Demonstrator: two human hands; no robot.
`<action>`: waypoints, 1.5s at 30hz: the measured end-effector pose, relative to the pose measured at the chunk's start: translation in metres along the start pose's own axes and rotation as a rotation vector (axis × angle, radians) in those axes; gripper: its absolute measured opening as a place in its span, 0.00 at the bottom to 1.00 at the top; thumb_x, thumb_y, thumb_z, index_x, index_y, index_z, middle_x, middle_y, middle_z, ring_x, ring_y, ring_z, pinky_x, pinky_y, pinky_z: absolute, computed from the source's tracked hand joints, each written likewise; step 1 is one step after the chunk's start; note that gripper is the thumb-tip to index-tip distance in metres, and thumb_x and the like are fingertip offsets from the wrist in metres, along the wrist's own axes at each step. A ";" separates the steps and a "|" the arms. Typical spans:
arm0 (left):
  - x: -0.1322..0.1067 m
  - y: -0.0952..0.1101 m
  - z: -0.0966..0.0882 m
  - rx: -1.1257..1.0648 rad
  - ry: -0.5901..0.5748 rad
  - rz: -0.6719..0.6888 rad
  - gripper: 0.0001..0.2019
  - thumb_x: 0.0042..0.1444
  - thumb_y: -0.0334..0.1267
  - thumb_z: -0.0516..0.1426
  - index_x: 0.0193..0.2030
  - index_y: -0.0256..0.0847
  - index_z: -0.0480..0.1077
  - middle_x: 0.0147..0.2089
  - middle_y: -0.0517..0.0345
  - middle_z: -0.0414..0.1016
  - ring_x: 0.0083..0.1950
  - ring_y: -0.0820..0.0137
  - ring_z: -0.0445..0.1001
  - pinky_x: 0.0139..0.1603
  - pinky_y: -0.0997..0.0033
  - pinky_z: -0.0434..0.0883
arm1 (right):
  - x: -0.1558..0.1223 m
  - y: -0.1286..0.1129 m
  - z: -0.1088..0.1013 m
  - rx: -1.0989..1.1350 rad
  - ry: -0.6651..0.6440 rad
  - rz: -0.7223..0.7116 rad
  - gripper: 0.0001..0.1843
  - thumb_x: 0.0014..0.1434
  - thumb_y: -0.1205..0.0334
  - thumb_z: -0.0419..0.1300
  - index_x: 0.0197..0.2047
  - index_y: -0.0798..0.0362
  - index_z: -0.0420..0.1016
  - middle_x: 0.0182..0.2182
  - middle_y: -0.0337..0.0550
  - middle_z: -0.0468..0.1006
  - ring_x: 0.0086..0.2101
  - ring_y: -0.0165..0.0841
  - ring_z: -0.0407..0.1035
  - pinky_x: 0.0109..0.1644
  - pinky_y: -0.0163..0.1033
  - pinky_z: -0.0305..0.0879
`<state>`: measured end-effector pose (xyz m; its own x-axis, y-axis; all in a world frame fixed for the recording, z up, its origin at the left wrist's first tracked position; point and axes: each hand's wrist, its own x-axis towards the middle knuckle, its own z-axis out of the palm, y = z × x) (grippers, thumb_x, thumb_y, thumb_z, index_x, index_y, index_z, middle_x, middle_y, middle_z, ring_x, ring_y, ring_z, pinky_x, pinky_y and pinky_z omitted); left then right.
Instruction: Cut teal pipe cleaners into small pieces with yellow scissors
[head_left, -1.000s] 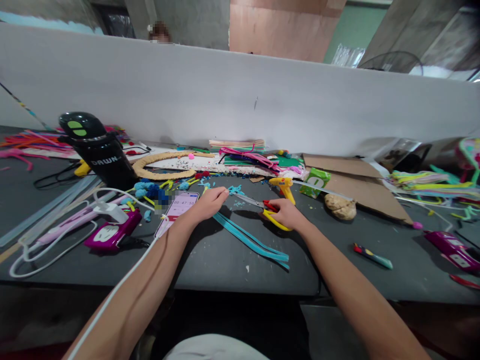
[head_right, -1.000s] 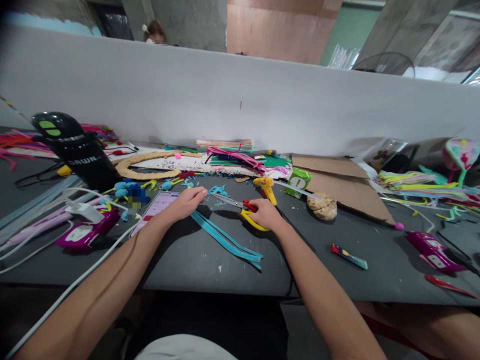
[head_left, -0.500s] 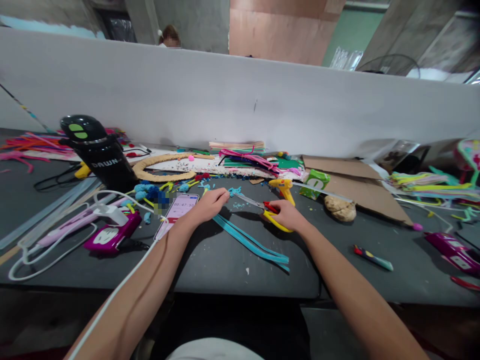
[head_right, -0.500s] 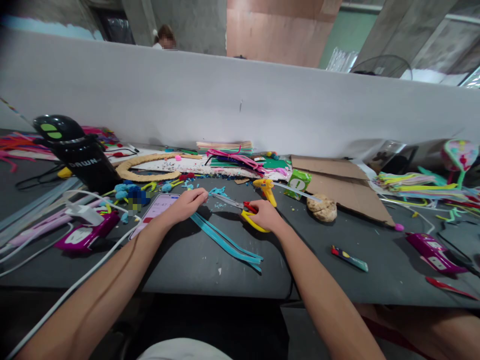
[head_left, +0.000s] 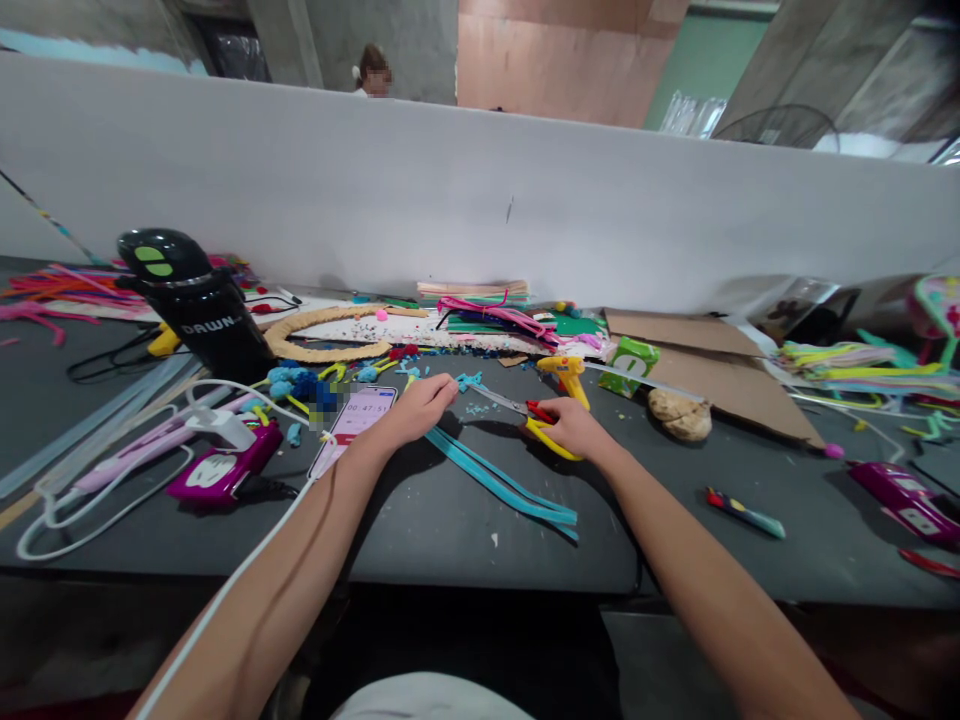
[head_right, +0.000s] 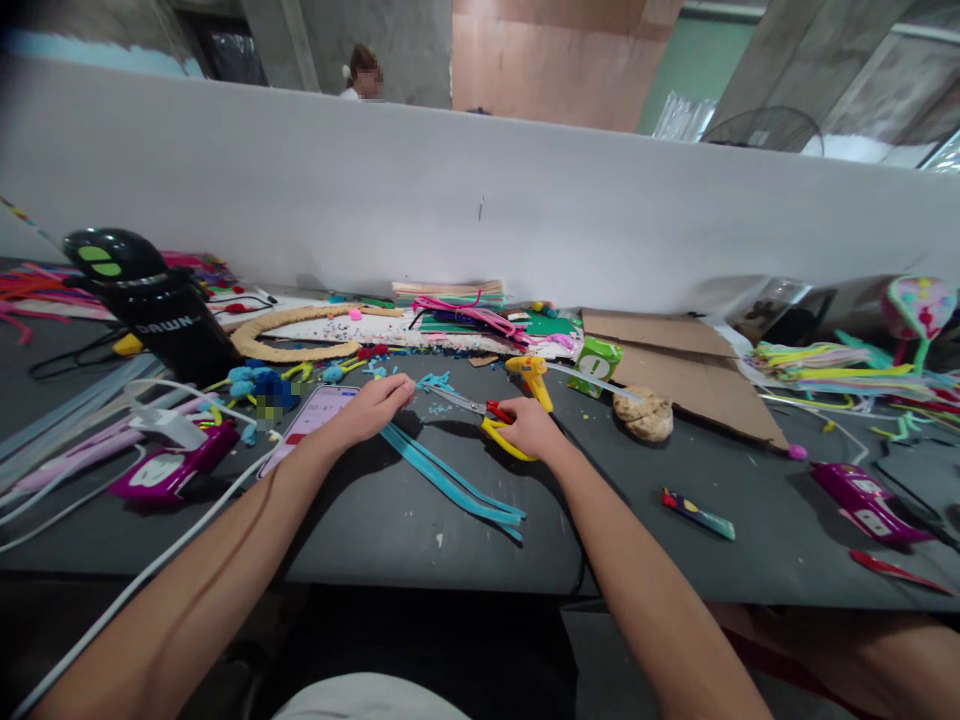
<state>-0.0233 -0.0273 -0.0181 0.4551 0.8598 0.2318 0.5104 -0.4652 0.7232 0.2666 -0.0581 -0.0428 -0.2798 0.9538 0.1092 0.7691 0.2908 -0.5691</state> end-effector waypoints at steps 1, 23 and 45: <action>0.000 0.000 0.000 0.000 0.005 -0.005 0.18 0.66 0.48 0.45 0.28 0.41 0.59 0.26 0.63 0.61 0.30 0.71 0.60 0.34 0.70 0.57 | -0.001 0.000 0.000 0.014 0.005 0.005 0.17 0.51 0.49 0.61 0.23 0.53 0.65 0.21 0.34 0.57 0.25 0.28 0.50 0.27 0.36 0.46; 0.000 0.002 0.000 -0.008 -0.012 0.009 0.18 0.67 0.47 0.44 0.27 0.41 0.55 0.26 0.63 0.56 0.30 0.71 0.58 0.34 0.69 0.55 | 0.000 0.000 0.001 0.022 -0.010 0.004 0.20 0.50 0.45 0.62 0.22 0.53 0.65 0.20 0.34 0.57 0.24 0.28 0.50 0.27 0.36 0.44; 0.003 -0.006 0.006 -0.121 0.018 0.012 0.19 0.66 0.48 0.45 0.26 0.40 0.57 0.26 0.64 0.58 0.29 0.73 0.58 0.33 0.70 0.56 | -0.002 -0.002 -0.002 0.065 -0.030 0.012 0.20 0.50 0.45 0.62 0.24 0.54 0.67 0.21 0.36 0.59 0.25 0.28 0.51 0.27 0.35 0.47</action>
<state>-0.0208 -0.0231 -0.0260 0.4471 0.8583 0.2519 0.4127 -0.4478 0.7932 0.2666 -0.0603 -0.0402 -0.2888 0.9542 0.0778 0.7341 0.2729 -0.6218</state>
